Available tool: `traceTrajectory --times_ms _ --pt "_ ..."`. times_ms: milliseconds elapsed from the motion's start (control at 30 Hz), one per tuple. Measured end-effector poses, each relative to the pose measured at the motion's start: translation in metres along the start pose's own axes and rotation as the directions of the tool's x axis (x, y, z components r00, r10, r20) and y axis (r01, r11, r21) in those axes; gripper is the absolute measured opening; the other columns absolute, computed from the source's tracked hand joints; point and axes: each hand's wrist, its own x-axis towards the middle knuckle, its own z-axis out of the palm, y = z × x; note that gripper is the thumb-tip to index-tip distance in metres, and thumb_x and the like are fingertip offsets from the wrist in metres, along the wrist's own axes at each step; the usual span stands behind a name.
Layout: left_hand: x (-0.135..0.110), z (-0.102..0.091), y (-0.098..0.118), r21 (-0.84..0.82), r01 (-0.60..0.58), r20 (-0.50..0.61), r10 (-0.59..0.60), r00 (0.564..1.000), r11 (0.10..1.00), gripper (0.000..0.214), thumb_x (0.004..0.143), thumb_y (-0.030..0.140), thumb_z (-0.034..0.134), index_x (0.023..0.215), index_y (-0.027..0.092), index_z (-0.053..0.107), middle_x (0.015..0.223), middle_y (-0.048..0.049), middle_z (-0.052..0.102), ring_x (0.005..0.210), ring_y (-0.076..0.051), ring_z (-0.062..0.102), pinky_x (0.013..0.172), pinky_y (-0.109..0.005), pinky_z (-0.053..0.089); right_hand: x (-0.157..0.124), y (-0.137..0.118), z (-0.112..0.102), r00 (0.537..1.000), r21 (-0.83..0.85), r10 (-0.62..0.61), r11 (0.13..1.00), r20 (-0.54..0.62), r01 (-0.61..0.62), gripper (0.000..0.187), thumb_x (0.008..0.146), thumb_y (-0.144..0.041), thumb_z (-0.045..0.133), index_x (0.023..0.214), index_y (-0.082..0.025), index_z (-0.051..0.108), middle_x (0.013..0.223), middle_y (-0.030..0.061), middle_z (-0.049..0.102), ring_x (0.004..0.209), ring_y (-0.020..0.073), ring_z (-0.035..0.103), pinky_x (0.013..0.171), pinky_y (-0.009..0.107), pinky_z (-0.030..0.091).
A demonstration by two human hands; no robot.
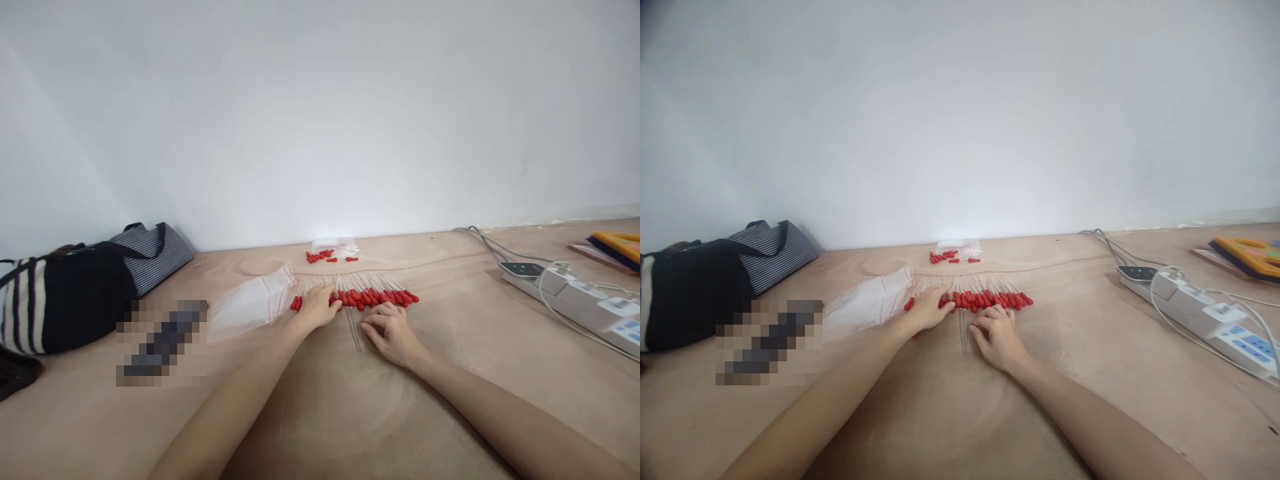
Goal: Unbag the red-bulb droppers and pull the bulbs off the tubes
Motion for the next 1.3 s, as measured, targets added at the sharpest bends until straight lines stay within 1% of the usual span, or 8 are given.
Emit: traceTrajectory --times_ms 300,367,467,533,633,800,933,1300 --pt "-0.01 -0.001 0.002 0.013 0.158 -0.161 -0.154 0.975 0.987 0.013 0.073 0.01 0.044 0.085 0.016 0.047 0.08 -0.0067 0.059 0.08 -0.023 0.056 0.073 -0.038 0.039 0.0 0.0 -0.001 0.997 0.003 -0.03 1.0 -0.068 0.031 0.016 0.079 -0.022 0.049 0.073 -0.022 0.063 0.076 0.0025 0.061 0.076 0.0156 0.05 0.073 0.034 0.031" --pt "-0.026 -0.007 -0.001 -0.004 0.088 -0.197 -0.087 0.976 0.996 0.011 0.076 0.012 0.042 0.085 0.017 0.045 0.084 -0.0059 0.058 0.081 -0.02 0.054 0.073 -0.034 0.04 -0.001 -0.003 -0.003 0.984 -0.044 -0.091 0.995 -0.15 0.085 0.016 0.079 -0.02 0.048 0.078 -0.022 0.063 0.079 0.0035 0.061 0.077 0.0156 0.05 0.074 0.034 0.031" --pt "-0.056 -0.014 -0.01 0.005 -0.182 -0.222 0.178 0.959 0.983 0.007 0.078 0.015 0.04 0.082 0.018 0.045 0.078 -0.0037 0.056 0.073 -0.017 0.052 0.068 -0.031 0.04 -0.001 -0.01 -0.005 0.941 -0.149 -0.242 0.966 -0.236 0.211 0.017 0.079 -0.021 0.048 0.089 -0.021 0.062 0.086 0.0051 0.061 0.081 0.0163 0.051 0.079 0.036 0.03" --pt "-0.074 -0.015 -0.014 0.056 -0.322 -0.218 0.326 0.92 0.945 0.007 0.08 0.016 0.039 0.079 0.018 0.046 0.074 -0.0033 0.056 0.071 -0.016 0.051 0.07 -0.031 0.04 -0.001 -0.015 -0.003 0.912 -0.199 -0.347 0.931 -0.22 0.306 0.019 0.079 -0.023 0.05 0.095 -0.022 0.06 0.091 0.005 0.062 0.086 0.017 0.051 0.084 0.039 0.028" --pt "-0.088 -0.013 -0.015 0.087 -0.411 -0.217 0.42 0.881 0.907 0.012 0.082 0.015 0.037 0.077 0.019 0.046 0.075 -0.0028 0.058 0.071 -0.015 0.052 0.077 -0.033 0.037 0.0 -0.021 0.003 0.9 -0.221 -0.414 0.898 -0.136 0.38 0.024 0.081 -0.025 0.049 0.103 -0.026 0.058 0.091 0.003 0.063 0.09 0.0173 0.051 0.09 0.042 0.022" --pt "-0.085 -0.008 -0.009 0.059 -0.437 -0.226 0.438 0.87 0.898 0.015 0.084 0.014 0.036 0.084 0.018 0.05 0.08 -0.0032 0.062 0.076 -0.014 0.054 0.081 -0.034 0.033 0.002 -0.022 0.015 0.923 -0.245 -0.379 0.903 -0.065 0.353 0.023 0.085 -0.019 0.043 0.096 -0.027 0.061 0.066 -0.0008 0.061 0.072 0.0123 0.05 0.092 0.042 0.019" --pt "-0.076 -0.004 -0.007 0.045 -0.403 -0.208 0.403 0.891 0.914 0.017 0.085 0.022 0.043 0.096 0.019 0.055 0.088 -0.0037 0.064 0.082 -0.016 0.055 0.08 -0.034 0.031 0.003 -0.02 0.017 0.934 -0.266 -0.35 0.909 -0.066 0.322 0.024 0.084 -0.018 0.042 0.096 -0.026 0.062 0.068 0.0001 0.06 0.068 0.0117 0.047 0.09 0.041 0.02" --pt "-0.075 0.001 -0.001 0.139 -0.342 -0.164 0.362 0.917 0.929 0.021 0.086 0.023 0.042 0.078 0.022 0.061 0.068 -0.0003 0.064 0.074 -0.016 0.053 0.08 -0.039 0.025 0.005 -0.019 0.015 0.952 -0.246 -0.304 0.927 -0.043 0.285 0.021 0.082 -0.022 0.046 0.087 -0.03 0.064 0.058 -0.0017 0.055 0.067 0.0126 0.042 0.086 0.04 0.017"
